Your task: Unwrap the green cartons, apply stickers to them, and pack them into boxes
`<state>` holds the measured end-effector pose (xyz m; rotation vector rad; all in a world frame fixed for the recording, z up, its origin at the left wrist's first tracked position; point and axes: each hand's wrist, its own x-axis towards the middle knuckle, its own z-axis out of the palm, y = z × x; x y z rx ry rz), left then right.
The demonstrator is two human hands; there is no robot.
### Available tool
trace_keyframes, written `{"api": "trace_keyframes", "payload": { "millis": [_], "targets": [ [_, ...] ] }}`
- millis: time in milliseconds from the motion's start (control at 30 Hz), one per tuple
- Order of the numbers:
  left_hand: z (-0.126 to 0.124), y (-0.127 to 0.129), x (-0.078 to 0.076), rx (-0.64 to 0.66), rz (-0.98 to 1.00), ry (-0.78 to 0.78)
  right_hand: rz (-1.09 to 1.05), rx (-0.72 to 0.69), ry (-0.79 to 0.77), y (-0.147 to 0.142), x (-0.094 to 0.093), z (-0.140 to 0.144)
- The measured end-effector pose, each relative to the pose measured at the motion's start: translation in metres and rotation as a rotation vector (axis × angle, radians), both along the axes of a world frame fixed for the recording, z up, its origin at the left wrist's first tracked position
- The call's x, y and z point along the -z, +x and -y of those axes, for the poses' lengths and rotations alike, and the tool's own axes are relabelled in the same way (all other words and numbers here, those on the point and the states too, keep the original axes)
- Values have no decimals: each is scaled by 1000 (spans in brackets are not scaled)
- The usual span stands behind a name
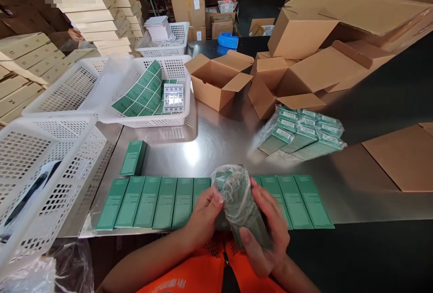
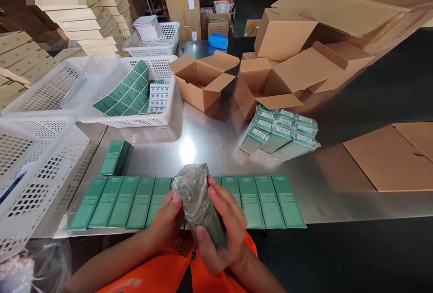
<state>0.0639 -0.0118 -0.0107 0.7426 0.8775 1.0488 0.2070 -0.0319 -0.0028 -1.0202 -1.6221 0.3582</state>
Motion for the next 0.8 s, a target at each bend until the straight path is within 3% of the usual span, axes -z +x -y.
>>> {"api": "trace_keyframes", "payload": {
  "millis": [100, 233, 367, 467, 567, 700, 800],
  "targets": [
    [-4, -3, -6, -70, 16, 9, -105, -23, -61, 7, -2, -4],
    [-22, -16, -31, -250, 74, 20, -343, -168, -262, 7, 5, -6],
    [-33, -27, -39, -134, -40, 12, -626, -263, -423, 1, 12, -3],
    [-31, -26, -32, -104, -38, 65, -943, -291, -591, -2, 11, -2],
    [-28, -25, -26, -41, -134, 213, -1201, -318, -763, -5, 8, -3],
    [-33, -35, -34, 23, -528, 542, -1228, -256, -787, -4, 7, -3],
    [-42, -49, -41, 148, -747, 654, -1150, -230, -803, 1, 9, -2]
  ]
}}
